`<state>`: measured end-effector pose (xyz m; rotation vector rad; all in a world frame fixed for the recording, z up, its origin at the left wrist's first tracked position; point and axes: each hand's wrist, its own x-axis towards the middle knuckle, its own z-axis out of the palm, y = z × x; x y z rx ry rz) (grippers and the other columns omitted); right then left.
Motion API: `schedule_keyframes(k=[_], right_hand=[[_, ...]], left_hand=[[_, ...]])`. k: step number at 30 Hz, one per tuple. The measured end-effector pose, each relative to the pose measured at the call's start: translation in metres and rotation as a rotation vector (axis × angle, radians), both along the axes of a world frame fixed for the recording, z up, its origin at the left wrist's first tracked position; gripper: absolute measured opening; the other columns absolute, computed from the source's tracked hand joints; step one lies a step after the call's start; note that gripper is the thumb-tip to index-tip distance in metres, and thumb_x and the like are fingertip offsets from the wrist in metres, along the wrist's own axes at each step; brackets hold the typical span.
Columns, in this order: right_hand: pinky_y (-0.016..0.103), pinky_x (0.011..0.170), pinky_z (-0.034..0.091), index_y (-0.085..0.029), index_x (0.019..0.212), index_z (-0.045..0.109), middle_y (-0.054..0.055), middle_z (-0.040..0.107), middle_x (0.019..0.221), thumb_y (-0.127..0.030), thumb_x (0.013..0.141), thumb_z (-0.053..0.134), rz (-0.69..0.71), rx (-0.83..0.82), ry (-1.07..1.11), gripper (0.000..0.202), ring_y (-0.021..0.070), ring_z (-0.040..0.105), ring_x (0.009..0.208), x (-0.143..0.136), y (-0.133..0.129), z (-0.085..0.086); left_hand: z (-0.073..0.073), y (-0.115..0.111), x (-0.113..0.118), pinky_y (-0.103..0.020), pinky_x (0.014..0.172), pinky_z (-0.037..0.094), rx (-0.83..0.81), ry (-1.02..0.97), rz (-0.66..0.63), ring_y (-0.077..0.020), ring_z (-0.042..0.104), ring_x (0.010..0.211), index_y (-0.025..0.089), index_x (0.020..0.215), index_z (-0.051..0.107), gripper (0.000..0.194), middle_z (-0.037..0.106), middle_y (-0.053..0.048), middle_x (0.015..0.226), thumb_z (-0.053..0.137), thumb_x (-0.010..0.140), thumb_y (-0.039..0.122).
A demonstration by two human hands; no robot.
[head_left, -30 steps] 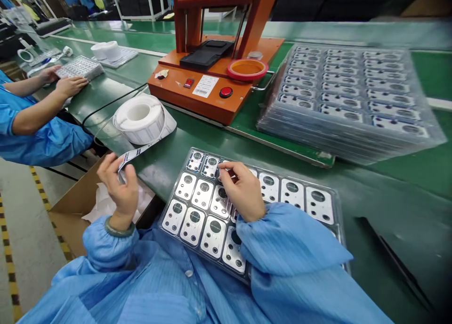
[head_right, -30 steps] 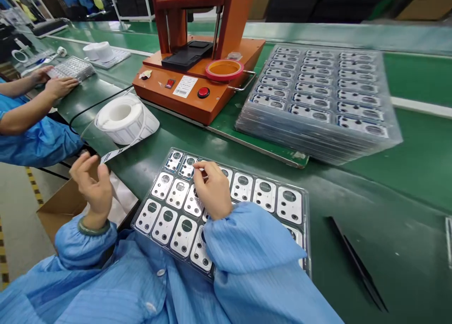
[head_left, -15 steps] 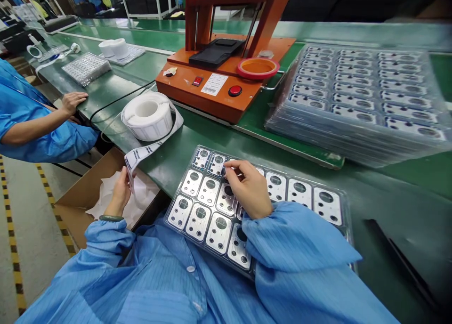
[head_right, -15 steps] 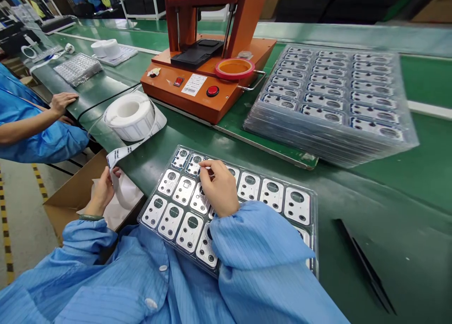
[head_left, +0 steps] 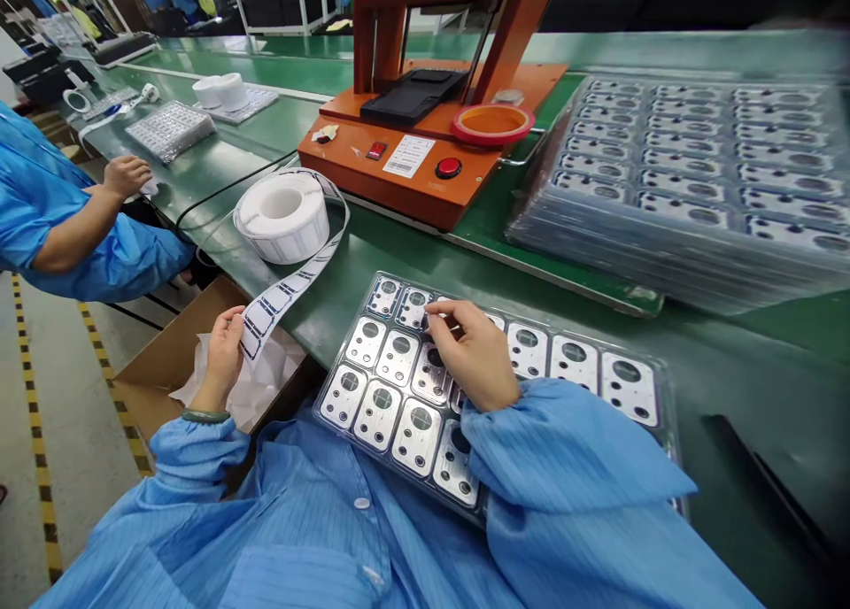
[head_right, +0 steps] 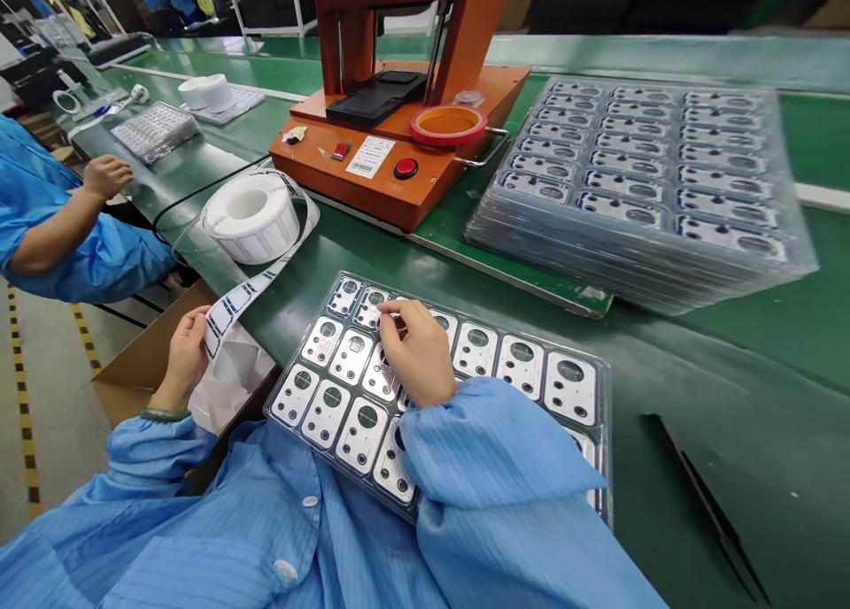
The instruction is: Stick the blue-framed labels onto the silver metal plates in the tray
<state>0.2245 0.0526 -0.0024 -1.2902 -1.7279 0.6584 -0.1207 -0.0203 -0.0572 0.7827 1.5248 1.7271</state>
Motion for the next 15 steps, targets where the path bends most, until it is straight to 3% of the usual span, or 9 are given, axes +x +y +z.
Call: schedule_keyframes(k=[5,11,15], right_hand=[[0.033,0.067,0.047,-0.02,0.087,0.063,0.004,0.065,0.087,-0.027,0.084,0.049,0.01,0.009,-0.001,0.016,0.0172,0.06,0.069,0.0,0.001,-0.001],[0.034,0.068,0.048,-0.021,0.087,0.063,0.004,0.065,0.087,-0.028,0.084,0.048,0.019,0.017,0.003,0.016,0.0183,0.062,0.071,0.0,0.003,-0.003],[0.035,0.068,0.048,-0.021,0.087,0.063,0.004,0.065,0.087,-0.028,0.084,0.049,0.015,0.016,-0.004,0.016,0.0183,0.062,0.07,0.001,0.003,-0.005]], left_hand=[[0.018,-0.009,-0.005,-0.023,0.07,0.049,0.011,0.003,-0.09,-0.0125,0.061,0.076,0.017,0.101,0.06,0.047,0.064,-0.002,0.084,0.078,0.059,0.027],[0.039,-0.017,-0.013,-0.021,0.07,0.049,0.051,0.165,-0.164,-0.011,0.059,0.076,0.024,0.12,0.054,0.058,0.061,0.001,0.082,0.076,0.066,0.026],[0.052,-0.017,-0.013,-0.022,0.073,0.05,0.012,0.267,-0.156,-0.0116,0.061,0.077,0.019,0.109,0.065,0.046,0.066,-0.002,0.088,0.077,0.066,0.029]])
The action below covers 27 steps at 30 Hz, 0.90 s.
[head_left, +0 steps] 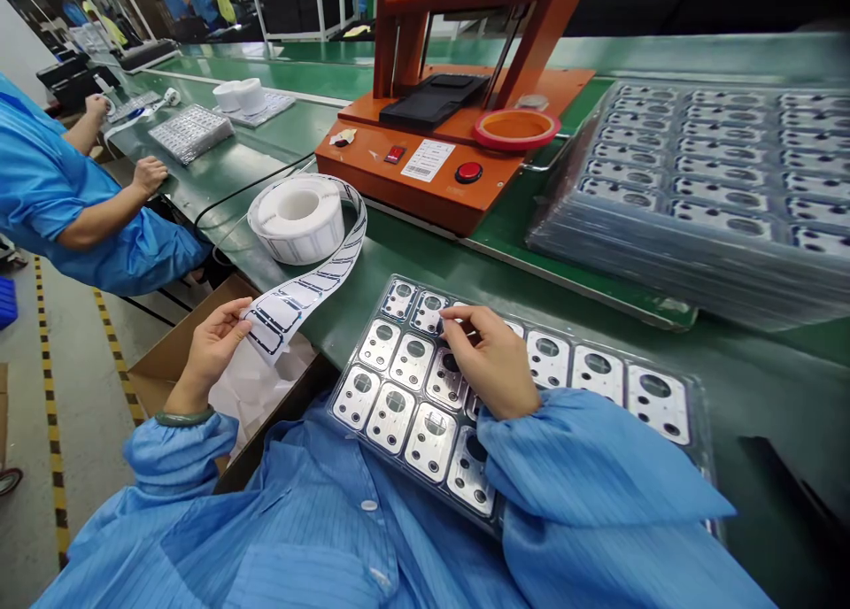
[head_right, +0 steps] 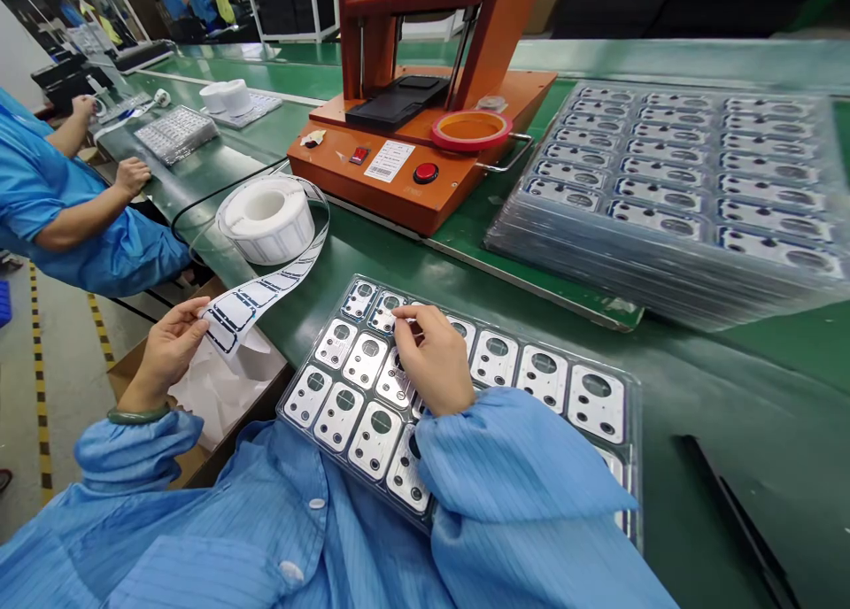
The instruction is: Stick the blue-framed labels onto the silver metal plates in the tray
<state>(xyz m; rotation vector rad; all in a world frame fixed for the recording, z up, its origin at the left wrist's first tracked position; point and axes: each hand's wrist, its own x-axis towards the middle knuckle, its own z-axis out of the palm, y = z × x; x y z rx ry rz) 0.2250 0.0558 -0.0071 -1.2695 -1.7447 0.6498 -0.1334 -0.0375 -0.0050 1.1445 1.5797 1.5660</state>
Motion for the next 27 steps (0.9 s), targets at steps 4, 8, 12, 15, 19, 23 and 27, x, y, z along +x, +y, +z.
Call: schedule_keyframes(k=[4,8,12,15,19,23,27], right_hand=[[0.034,0.069,0.048,-0.021,0.087,0.064,0.004,0.065,0.086,-0.028,0.084,0.05,-0.003,-0.004,-0.002,0.016,0.0183,0.062,0.071,0.0,0.0,-0.001],[0.034,0.067,0.048,-0.021,0.087,0.063,0.004,0.064,0.088,-0.029,0.084,0.05,-0.005,-0.02,-0.003,0.016,0.0179,0.062,0.069,0.0,0.0,0.0],[0.034,0.068,0.048,-0.022,0.088,0.063,0.004,0.064,0.087,-0.03,0.084,0.05,-0.004,-0.012,0.0,0.016,0.0184,0.062,0.07,0.001,-0.001,0.001],[0.035,0.068,0.048,-0.022,0.087,0.063,0.004,0.064,0.087,-0.03,0.084,0.05,-0.003,-0.012,0.001,0.016,0.0186,0.062,0.071,0.001,-0.001,0.001],[0.034,0.068,0.048,-0.022,0.087,0.063,0.004,0.064,0.088,-0.029,0.084,0.05,-0.004,-0.021,0.006,0.016,0.0181,0.062,0.07,0.001,-0.001,0.001],[0.034,0.066,0.047,-0.021,0.087,0.063,0.004,0.064,0.088,-0.028,0.084,0.05,-0.004,-0.025,0.009,0.016,0.0173,0.061,0.068,0.0,-0.001,0.002],[0.034,0.066,0.047,-0.021,0.087,0.063,0.004,0.064,0.089,-0.029,0.084,0.05,-0.002,-0.024,0.004,0.016,0.0171,0.061,0.068,0.0,-0.001,0.001]], left_hand=[[0.01,0.001,0.005,-0.024,0.074,0.052,-0.04,0.083,-0.022,-0.0139,0.063,0.078,0.017,0.108,0.068,0.042,0.07,-0.006,0.096,0.076,0.069,0.031],[0.013,0.002,0.009,-0.024,0.071,0.053,-0.054,0.147,-0.027,-0.0138,0.063,0.075,0.017,0.106,0.069,0.04,0.071,-0.006,0.094,0.075,0.069,0.033],[0.013,0.003,0.011,-0.023,0.068,0.053,-0.069,0.159,-0.043,-0.0128,0.062,0.072,0.017,0.103,0.07,0.038,0.071,-0.005,0.09,0.075,0.07,0.033],[0.014,0.004,0.014,-0.025,0.071,0.054,-0.105,0.168,-0.103,-0.0136,0.062,0.074,0.017,0.105,0.069,0.039,0.071,-0.006,0.094,0.075,0.07,0.031],[0.016,0.005,0.017,-0.026,0.072,0.055,-0.152,0.137,-0.179,-0.0151,0.063,0.077,0.017,0.11,0.068,0.043,0.071,-0.006,0.092,0.076,0.069,0.029],[0.016,0.007,0.021,-0.025,0.068,0.054,-0.187,0.139,-0.19,-0.0144,0.063,0.074,0.017,0.107,0.069,0.042,0.071,-0.006,0.088,0.076,0.068,0.03],[0.016,0.009,0.023,-0.027,0.068,0.055,-0.185,0.119,-0.146,-0.0156,0.063,0.074,0.016,0.098,0.071,0.038,0.071,-0.006,0.088,0.078,0.066,0.033]])
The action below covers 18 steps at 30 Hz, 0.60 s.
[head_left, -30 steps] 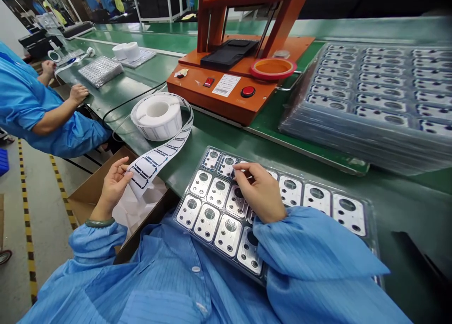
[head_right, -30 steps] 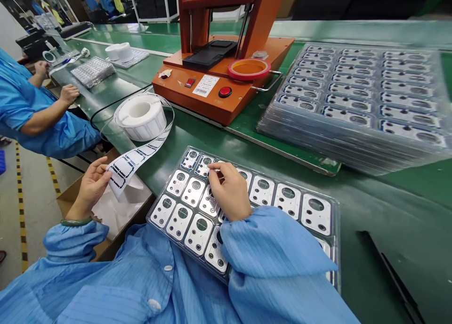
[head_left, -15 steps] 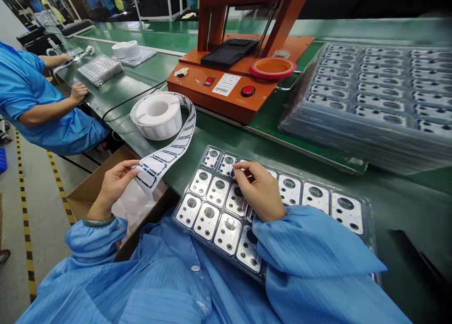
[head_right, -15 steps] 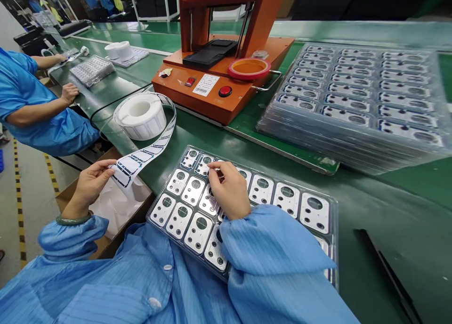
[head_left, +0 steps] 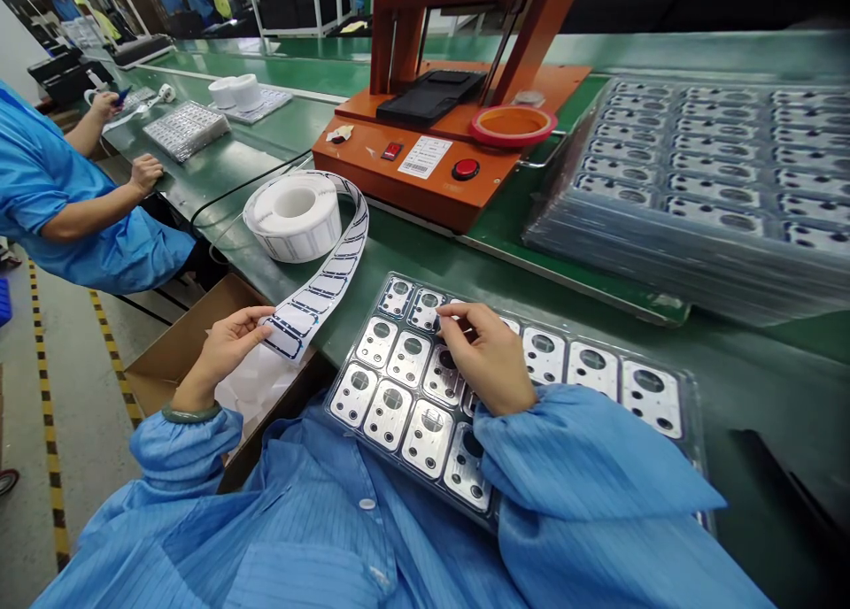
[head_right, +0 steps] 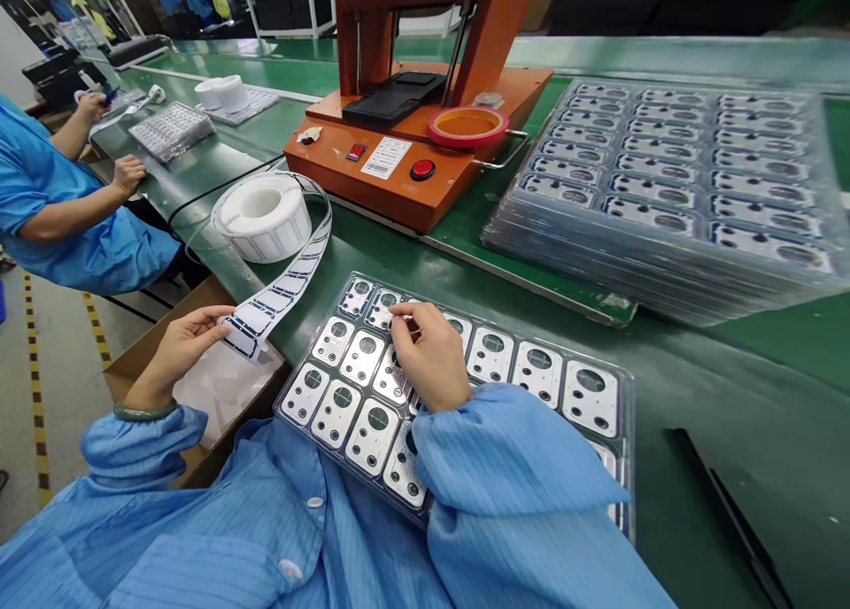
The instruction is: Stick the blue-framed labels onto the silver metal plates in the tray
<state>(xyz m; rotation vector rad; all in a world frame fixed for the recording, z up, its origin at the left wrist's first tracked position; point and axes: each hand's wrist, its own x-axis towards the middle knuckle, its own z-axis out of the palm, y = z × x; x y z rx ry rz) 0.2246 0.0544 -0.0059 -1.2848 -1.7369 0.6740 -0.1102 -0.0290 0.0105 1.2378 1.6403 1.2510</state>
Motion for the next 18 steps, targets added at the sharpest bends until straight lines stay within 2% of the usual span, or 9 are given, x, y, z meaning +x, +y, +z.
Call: schedule_keyframes(k=[9,15,18], right_hand=[[0.033,0.068,0.047,-0.021,0.088,0.064,0.004,0.064,0.089,-0.028,0.084,0.05,0.003,0.003,-0.007,0.016,0.0174,0.062,0.07,0.001,0.001,-0.001],[0.033,0.068,0.047,-0.021,0.088,0.063,0.004,0.064,0.088,-0.028,0.084,0.05,0.005,-0.007,-0.004,0.016,0.0179,0.062,0.071,0.001,0.0,0.0],[0.033,0.069,0.047,-0.021,0.088,0.063,0.004,0.064,0.088,-0.028,0.084,0.05,0.002,-0.004,-0.005,0.016,0.018,0.062,0.072,0.001,0.001,0.0]], left_hand=[[-0.013,0.0,-0.011,-0.025,0.067,0.052,0.089,0.085,0.074,-0.0132,0.061,0.07,0.015,0.091,0.071,0.03,0.07,-0.005,0.083,0.075,0.069,0.035],[-0.02,-0.001,-0.018,-0.022,0.068,0.05,0.229,0.095,0.147,-0.0116,0.06,0.073,0.017,0.087,0.068,0.023,0.067,-0.002,0.082,0.075,0.069,0.029],[-0.021,-0.001,-0.021,-0.023,0.072,0.051,0.253,0.078,0.131,-0.0122,0.06,0.077,0.017,0.083,0.068,0.019,0.066,-0.002,0.083,0.075,0.069,0.028]])
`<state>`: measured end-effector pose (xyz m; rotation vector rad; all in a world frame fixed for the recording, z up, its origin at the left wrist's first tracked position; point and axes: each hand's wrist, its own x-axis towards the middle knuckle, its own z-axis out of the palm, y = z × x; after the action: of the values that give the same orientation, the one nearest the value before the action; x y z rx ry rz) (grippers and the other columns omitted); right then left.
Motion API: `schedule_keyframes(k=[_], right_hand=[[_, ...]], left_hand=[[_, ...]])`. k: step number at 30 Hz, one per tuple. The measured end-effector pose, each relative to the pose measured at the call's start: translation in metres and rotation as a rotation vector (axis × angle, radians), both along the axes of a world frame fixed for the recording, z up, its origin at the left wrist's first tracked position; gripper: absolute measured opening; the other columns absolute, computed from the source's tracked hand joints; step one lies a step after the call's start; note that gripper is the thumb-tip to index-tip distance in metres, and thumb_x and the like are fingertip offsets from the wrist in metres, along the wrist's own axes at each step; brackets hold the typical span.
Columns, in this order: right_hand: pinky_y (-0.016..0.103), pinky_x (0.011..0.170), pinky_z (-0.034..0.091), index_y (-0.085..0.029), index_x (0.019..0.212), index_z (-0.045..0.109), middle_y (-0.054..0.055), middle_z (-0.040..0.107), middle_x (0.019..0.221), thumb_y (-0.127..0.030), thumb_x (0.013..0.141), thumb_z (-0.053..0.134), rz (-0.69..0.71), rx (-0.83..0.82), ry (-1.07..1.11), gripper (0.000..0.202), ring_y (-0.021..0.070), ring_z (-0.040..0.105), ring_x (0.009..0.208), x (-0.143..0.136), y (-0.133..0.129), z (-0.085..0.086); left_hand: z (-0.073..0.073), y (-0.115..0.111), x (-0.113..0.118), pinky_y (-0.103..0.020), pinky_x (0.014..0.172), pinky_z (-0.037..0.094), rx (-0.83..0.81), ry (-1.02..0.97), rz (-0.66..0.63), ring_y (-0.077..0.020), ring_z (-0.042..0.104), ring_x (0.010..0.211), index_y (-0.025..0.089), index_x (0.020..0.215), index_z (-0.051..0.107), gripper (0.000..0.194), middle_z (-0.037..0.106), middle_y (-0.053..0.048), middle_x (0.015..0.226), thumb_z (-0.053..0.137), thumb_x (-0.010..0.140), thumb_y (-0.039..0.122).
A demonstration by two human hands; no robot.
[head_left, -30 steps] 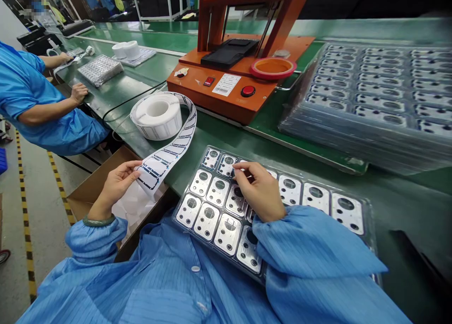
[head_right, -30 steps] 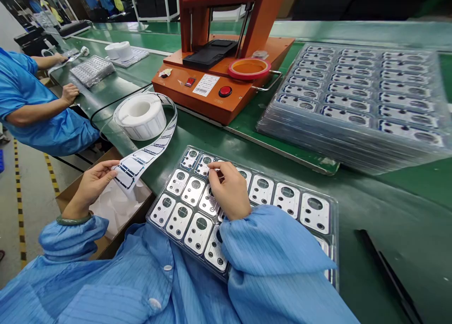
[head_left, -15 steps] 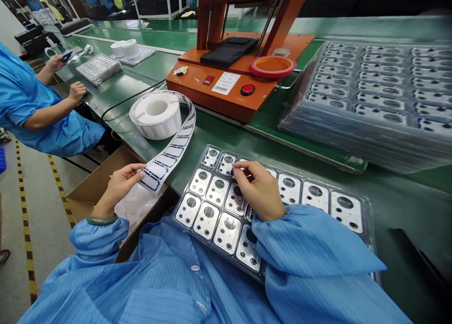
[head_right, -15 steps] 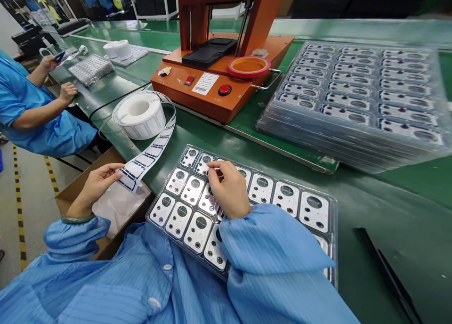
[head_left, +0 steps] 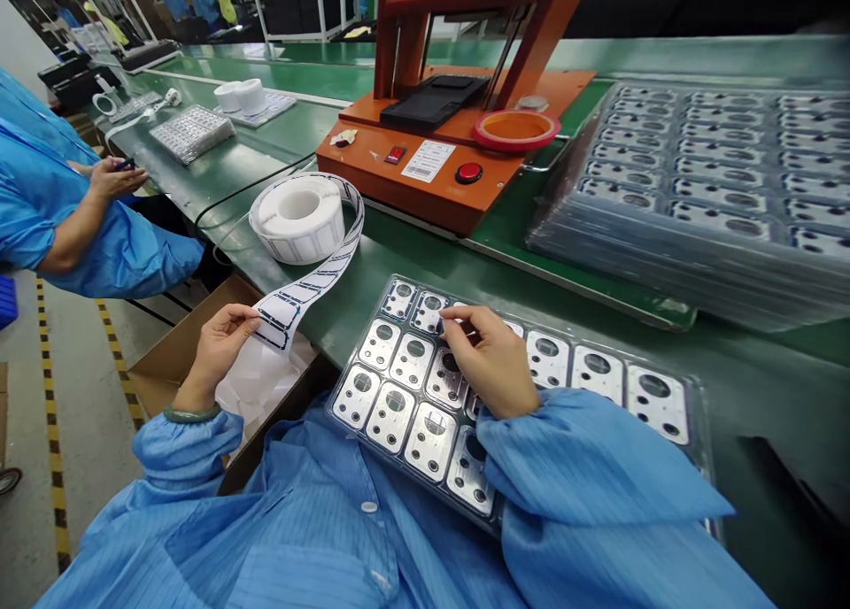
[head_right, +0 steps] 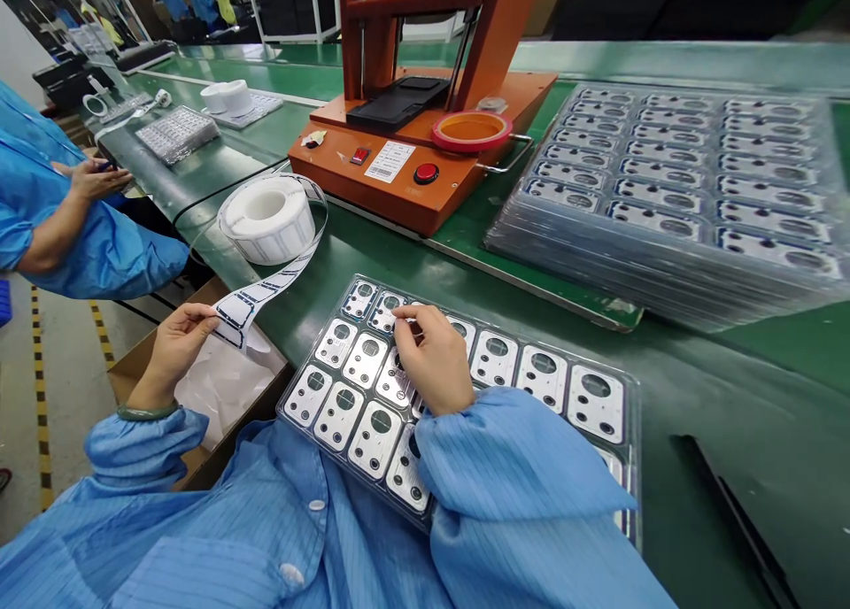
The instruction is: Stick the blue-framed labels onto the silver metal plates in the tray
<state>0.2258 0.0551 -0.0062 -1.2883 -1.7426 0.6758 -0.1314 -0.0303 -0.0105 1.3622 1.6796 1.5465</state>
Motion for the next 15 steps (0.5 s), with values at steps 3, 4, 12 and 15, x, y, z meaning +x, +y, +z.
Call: schedule_keyframes(k=[3,4,12,15], right_hand=[[0.033,0.068,0.046,-0.021,0.088,0.064,0.004,0.064,0.088,-0.028,0.084,0.05,-0.003,0.001,0.002,0.016,0.0176,0.062,0.071,0.0,0.001,-0.001],[0.033,0.068,0.046,-0.021,0.088,0.064,0.004,0.064,0.088,-0.028,0.084,0.05,-0.002,0.003,0.003,0.016,0.0173,0.061,0.07,0.0,0.001,-0.001],[0.034,0.067,0.046,-0.02,0.088,0.063,0.004,0.063,0.089,-0.028,0.084,0.05,0.005,0.006,0.013,0.016,0.0171,0.061,0.068,-0.001,0.001,-0.001],[0.034,0.068,0.047,-0.02,0.088,0.063,0.004,0.063,0.089,-0.028,0.084,0.05,0.012,0.008,0.015,0.016,0.0173,0.061,0.07,-0.001,0.001,-0.001]], left_hand=[[0.004,-0.001,-0.001,-0.028,0.084,0.05,0.081,-0.036,-0.064,-0.015,0.061,0.091,0.018,0.079,0.067,0.015,0.064,-0.003,0.096,0.076,0.068,0.025],[0.008,-0.001,-0.001,-0.03,0.089,0.049,0.122,-0.075,-0.083,-0.0167,0.061,0.099,0.019,0.077,0.066,0.015,0.064,-0.004,0.103,0.077,0.068,0.024],[0.036,-0.02,-0.029,-0.051,0.104,0.041,0.437,-0.605,-0.102,-0.0169,0.043,0.13,0.037,0.08,0.064,0.009,0.07,0.021,0.097,0.069,0.079,0.029],[0.037,-0.026,-0.053,-0.051,0.107,0.037,0.489,-0.709,-0.025,-0.0109,0.043,0.129,0.038,0.077,0.063,0.013,0.069,0.024,0.088,0.065,0.08,0.026]])
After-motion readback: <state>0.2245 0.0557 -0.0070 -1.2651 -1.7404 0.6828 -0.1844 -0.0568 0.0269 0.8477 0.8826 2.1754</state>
